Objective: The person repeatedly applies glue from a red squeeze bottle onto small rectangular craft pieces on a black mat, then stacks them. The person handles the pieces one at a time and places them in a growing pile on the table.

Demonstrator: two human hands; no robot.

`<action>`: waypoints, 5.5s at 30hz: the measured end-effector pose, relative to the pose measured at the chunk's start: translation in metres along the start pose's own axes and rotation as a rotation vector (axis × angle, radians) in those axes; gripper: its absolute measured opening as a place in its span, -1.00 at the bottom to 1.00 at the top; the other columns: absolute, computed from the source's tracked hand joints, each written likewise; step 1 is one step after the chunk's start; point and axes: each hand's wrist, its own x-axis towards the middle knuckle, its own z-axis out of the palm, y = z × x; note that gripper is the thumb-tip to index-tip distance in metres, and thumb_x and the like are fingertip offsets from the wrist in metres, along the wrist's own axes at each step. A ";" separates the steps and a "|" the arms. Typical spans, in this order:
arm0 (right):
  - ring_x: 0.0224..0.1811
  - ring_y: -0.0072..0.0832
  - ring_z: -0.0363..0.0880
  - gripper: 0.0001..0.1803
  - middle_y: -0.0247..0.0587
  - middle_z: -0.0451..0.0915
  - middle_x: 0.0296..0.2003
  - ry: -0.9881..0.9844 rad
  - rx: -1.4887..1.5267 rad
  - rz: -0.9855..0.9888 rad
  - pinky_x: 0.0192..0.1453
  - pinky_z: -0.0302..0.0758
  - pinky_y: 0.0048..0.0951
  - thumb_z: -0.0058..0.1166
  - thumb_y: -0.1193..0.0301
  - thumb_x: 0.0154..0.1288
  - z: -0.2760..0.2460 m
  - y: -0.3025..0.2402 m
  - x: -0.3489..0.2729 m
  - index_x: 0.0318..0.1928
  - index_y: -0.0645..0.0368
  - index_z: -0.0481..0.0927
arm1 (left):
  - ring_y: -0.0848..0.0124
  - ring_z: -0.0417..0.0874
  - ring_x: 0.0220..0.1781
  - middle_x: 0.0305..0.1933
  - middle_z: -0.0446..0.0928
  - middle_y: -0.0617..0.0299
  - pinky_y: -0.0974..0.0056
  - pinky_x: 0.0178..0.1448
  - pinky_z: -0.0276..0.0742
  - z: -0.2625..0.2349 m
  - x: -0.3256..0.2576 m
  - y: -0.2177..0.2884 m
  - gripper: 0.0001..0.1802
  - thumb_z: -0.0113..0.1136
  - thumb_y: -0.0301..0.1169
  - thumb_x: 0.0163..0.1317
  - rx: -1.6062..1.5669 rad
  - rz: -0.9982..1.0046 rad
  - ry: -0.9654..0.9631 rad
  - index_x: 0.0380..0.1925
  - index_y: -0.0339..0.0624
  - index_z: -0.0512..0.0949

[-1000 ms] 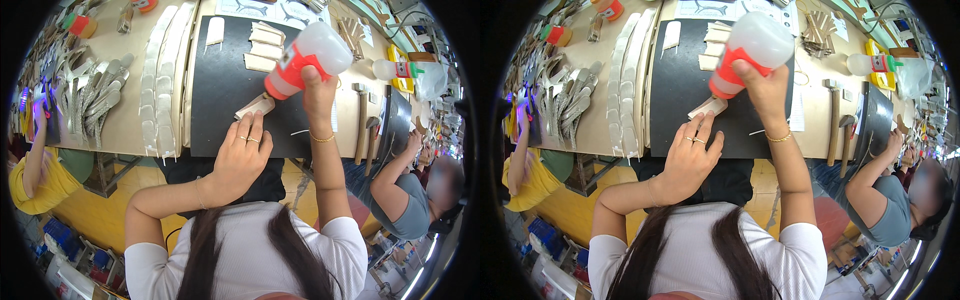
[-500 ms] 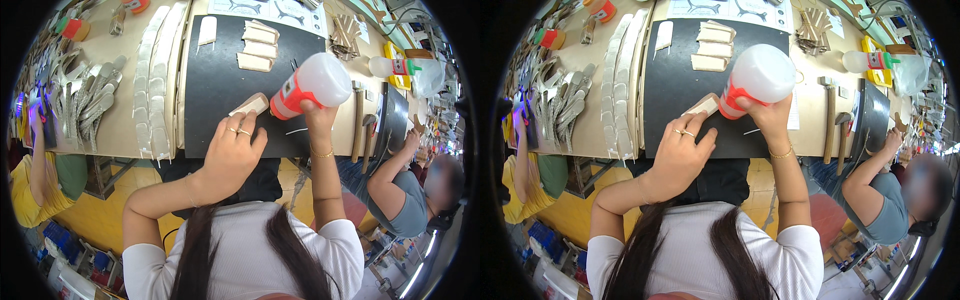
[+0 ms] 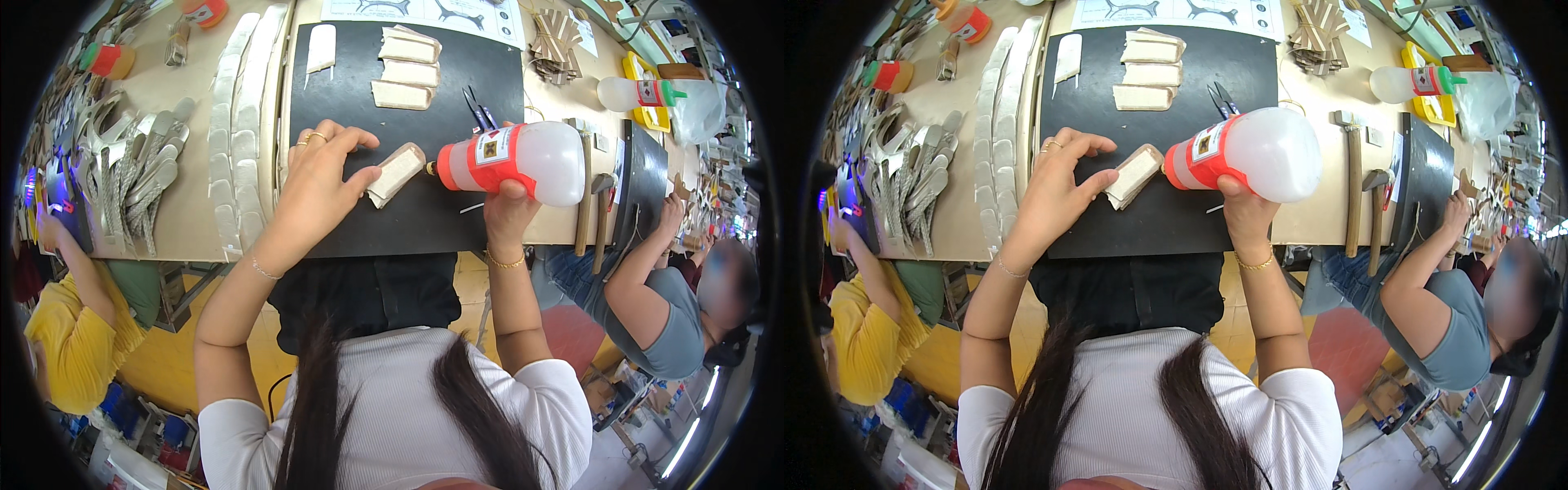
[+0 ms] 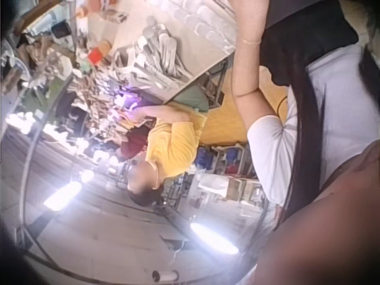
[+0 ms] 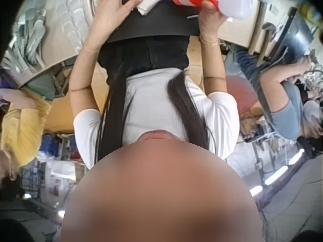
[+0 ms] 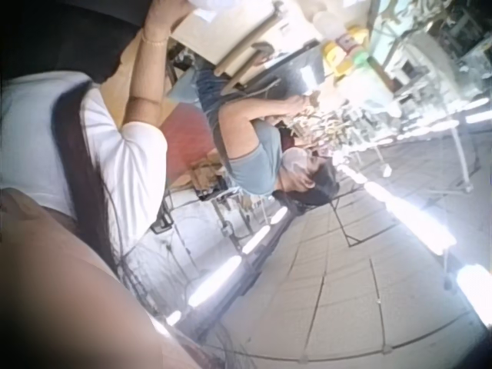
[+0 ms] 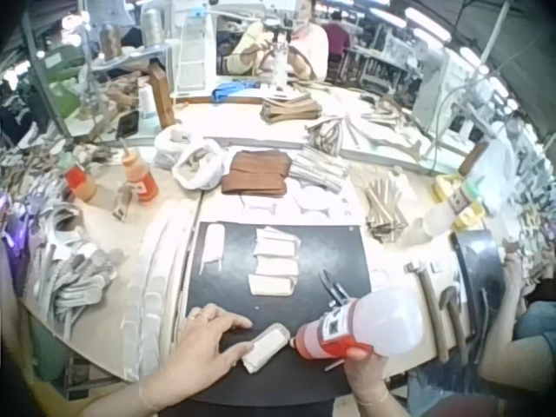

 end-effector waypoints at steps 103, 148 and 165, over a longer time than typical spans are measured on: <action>0.14 -0.36 0.53 -0.06 -0.12 0.49 0.14 0.002 0.346 0.134 0.23 0.53 -0.25 0.29 -0.15 0.15 0.008 -0.008 0.040 0.30 0.26 0.29 | 0.10 0.52 -0.05 -0.10 0.51 0.08 0.11 0.06 0.38 -0.011 0.067 0.018 -0.62 0.40 -0.28 0.14 -0.002 0.243 0.437 -0.10 -0.20 0.58; -0.16 -0.47 0.69 -0.50 -0.14 0.73 -0.21 -0.329 -0.123 -0.068 -0.07 0.62 -0.41 0.51 0.30 0.06 0.042 -0.026 0.063 -0.07 0.37 0.64 | 0.00 0.47 0.21 0.21 0.44 -0.19 0.01 0.26 0.40 0.033 -0.051 0.056 -0.49 0.39 -0.26 0.08 0.440 0.364 -0.023 0.01 -0.24 0.55; 0.02 -0.47 0.54 -0.17 -0.24 0.55 0.00 0.005 0.191 -0.052 0.13 0.49 -0.41 0.53 0.05 0.02 0.013 -0.004 0.009 0.17 0.26 0.42 | 0.14 0.52 -0.03 -0.17 0.50 0.10 0.14 0.09 0.44 0.004 -0.008 0.019 -0.65 0.42 -0.46 0.06 0.095 0.083 0.095 -0.11 -0.20 0.61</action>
